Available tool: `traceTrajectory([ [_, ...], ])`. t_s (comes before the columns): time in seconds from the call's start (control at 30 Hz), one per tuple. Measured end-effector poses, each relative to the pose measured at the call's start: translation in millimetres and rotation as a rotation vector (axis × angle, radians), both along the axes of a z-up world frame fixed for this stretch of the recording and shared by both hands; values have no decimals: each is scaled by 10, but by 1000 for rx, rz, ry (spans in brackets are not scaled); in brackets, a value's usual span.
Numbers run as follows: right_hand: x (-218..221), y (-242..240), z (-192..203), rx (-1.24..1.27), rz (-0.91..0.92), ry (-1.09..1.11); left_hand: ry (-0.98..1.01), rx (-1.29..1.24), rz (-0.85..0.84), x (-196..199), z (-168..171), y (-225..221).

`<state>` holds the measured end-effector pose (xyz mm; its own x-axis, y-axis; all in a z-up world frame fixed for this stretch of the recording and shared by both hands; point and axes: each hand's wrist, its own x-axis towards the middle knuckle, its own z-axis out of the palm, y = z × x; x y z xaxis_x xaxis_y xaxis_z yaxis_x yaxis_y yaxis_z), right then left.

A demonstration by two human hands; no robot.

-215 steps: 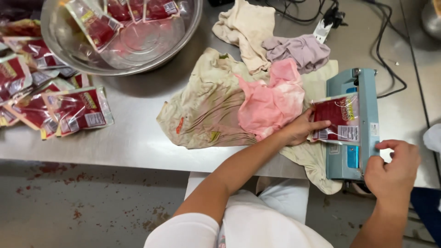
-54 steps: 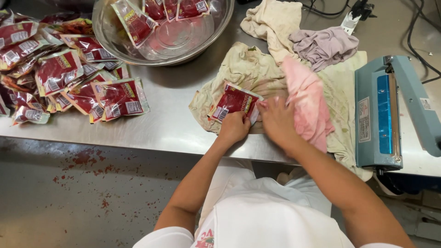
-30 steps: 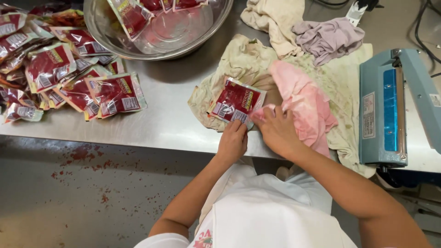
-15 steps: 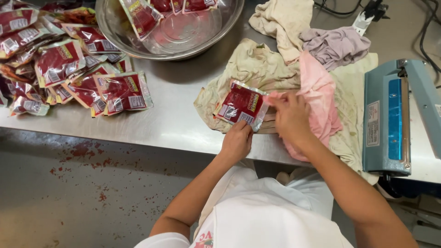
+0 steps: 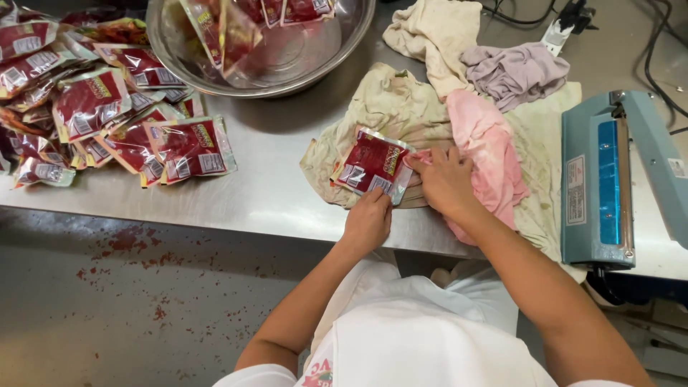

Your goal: Cleaning individual sauce packets by wiping them with a cloth and organizing them on a workstation

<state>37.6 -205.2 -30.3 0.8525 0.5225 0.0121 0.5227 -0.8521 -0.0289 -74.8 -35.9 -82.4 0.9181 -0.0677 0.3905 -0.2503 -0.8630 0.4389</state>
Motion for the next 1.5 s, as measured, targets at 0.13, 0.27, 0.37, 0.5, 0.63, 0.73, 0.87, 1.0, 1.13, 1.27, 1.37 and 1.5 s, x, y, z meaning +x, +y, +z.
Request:
traceTrajectory([
  [0.13, 42, -72, -83, 26, -61, 23, 151, -133, -28, 28, 148, 206],
  [0.27, 46, -22, -11, 211, -130, -3, 193, -359, 230, -45, 463, 653],
  [0.37, -280, 345, 635, 344, -39, -50, 278, -352, 420, 89, 232, 885],
  [0.5, -596, 1061, 640, 486, 160, -41, 457, -296, 468, 279, 26, 1028],
  [0.63, -151, 1184, -44, 171, 399, -256, 478, -302, 492, 246, 136, 983],
  [0.73, 26, 1166, 29, 181, 321, -314, 482, -303, 501, 160, 195, 952],
  [0.87, 373, 880, -3, 27, 37, 122, 485, -321, 492, 245, 261, 983],
  [1.0, 333, 479, -163, 32, 41, 55, 471, -360, 499, 270, 124, 1062],
  [1.13, 359, 182, -220, -172, 429, -279, 396, -457, 499, 142, 618, 944],
  [1.27, 171, 241, 6, 43, -12, 93, 556, -864, 223, 8, 1215, 966],
  [1.37, 82, 315, 231, 76, -82, 184, 583, -1178, 183, 213, 1261, 1543],
  [1.5, 92, 279, 105, 52, -119, 148, 437, -1152, 432, 189, 2153, 2670],
])
